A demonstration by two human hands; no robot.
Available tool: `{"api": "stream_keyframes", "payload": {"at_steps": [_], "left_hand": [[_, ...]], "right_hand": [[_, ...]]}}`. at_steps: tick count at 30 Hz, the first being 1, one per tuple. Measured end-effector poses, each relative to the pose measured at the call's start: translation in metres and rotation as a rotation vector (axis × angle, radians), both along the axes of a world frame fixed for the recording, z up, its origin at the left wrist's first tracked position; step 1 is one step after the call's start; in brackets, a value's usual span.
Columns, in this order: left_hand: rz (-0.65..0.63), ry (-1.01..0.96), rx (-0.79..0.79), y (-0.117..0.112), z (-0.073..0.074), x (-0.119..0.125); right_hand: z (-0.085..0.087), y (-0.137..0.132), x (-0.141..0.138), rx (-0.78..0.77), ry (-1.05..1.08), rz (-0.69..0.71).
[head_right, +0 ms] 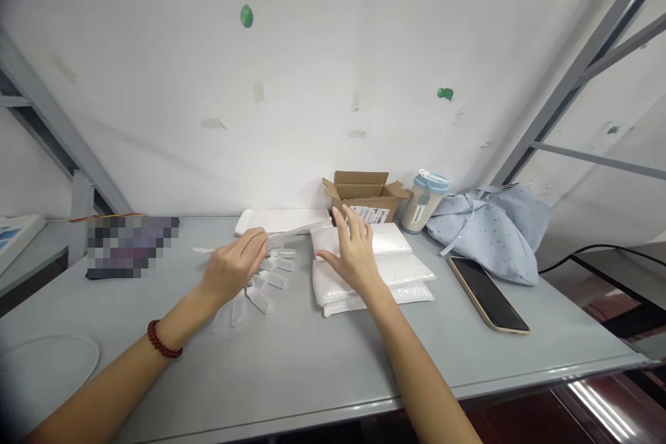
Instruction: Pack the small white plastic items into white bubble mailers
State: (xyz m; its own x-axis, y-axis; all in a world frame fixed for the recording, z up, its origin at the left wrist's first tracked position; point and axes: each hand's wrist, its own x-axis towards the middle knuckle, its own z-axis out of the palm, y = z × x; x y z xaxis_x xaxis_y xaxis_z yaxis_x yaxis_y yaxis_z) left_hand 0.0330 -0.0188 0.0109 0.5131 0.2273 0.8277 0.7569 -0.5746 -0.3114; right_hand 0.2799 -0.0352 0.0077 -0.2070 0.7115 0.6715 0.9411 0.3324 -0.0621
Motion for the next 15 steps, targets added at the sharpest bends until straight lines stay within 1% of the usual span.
{"api": "stream_keyframes", "payload": {"at_steps": [1,2,5,7,9,12,15], "left_hand": [[-0.035,0.002,-0.004,-0.001,0.000,0.000],[-0.073,0.007,-0.011,-0.001,0.000,0.001],[-0.175,0.054,-0.061,-0.007,0.000,0.007],[-0.199,0.072,-0.130,-0.011,-0.001,0.010],[-0.212,0.048,-0.215,-0.012,-0.001,0.009],[-0.177,-0.123,-0.342,-0.006,0.002,0.000],[-0.044,-0.422,-0.440,0.006,0.009,-0.014]], "right_hand": [[0.002,-0.004,-0.007,0.049,-0.037,0.025],[0.003,-0.008,-0.014,0.066,-0.074,0.040],[0.003,-0.018,-0.033,0.060,-0.155,0.081],[-0.002,-0.019,-0.038,0.079,-0.162,0.113],[-0.006,-0.017,-0.037,0.102,-0.153,0.126],[-0.009,-0.010,-0.027,0.106,-0.139,0.090],[-0.006,-0.006,-0.017,0.084,-0.116,0.043]]}}
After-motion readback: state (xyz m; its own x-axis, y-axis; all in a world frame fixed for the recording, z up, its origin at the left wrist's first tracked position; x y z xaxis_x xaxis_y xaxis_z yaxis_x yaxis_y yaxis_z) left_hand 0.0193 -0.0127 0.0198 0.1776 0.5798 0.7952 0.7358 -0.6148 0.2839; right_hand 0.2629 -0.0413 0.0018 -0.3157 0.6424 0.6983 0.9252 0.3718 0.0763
